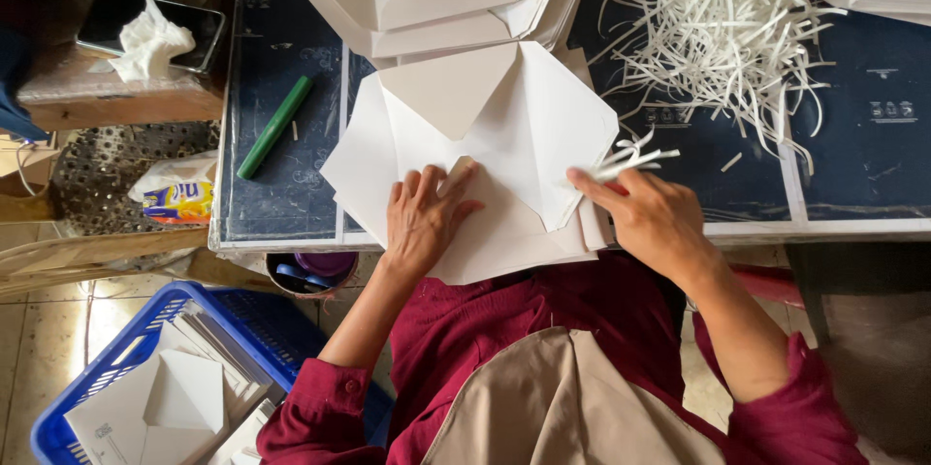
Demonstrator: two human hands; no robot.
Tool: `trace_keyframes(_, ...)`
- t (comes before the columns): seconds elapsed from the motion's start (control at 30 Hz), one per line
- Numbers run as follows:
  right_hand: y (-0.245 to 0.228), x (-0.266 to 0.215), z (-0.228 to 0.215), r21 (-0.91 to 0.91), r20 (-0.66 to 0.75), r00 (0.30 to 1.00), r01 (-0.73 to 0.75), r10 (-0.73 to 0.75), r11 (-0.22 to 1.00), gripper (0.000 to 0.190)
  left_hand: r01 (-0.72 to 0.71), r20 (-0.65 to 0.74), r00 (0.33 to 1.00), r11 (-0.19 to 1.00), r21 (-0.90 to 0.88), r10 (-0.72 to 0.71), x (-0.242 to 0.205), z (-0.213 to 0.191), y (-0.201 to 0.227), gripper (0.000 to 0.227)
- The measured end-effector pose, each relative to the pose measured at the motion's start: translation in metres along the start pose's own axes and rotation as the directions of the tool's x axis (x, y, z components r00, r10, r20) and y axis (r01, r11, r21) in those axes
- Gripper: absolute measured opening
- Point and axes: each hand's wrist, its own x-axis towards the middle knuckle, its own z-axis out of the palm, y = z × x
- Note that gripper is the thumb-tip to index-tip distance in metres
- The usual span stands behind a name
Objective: The person folds white paper sheets into box shapes, inserts shredded paper filler, and stacks the finished items. They also handle a stack of printed cards, placing them into a blue basket.
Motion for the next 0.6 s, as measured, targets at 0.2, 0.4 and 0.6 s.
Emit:
trace_keyframes(0.2, -0.009, -0.019, -0.012, 0.013, 0.095, 0.993, 0.07, -0.071, 0.997, 0.053, 0.059, 0.195, 0.979, 0.998, -0.007, -0.057, 0.031, -0.029, 0.005, 0.084)
trace_keyframes(0.4, -0.01, -0.011, 0.007, -0.009, 0.038, 0.998, 0.058, -0.058, 0.998, 0.053, 0.072, 0.436, 0.897, 0.997, 0.016, -0.072, 0.036, -0.021, -0.007, 0.092)
trace_keyframes(0.6, 0.046, 0.0, 0.022, 0.029, -0.195, 0.955, -0.221, 0.222, 0.975, 0.043, 0.076, 0.421, 0.906, 0.996, -0.046, -0.05, 0.027, -0.017, 0.002, 0.094)
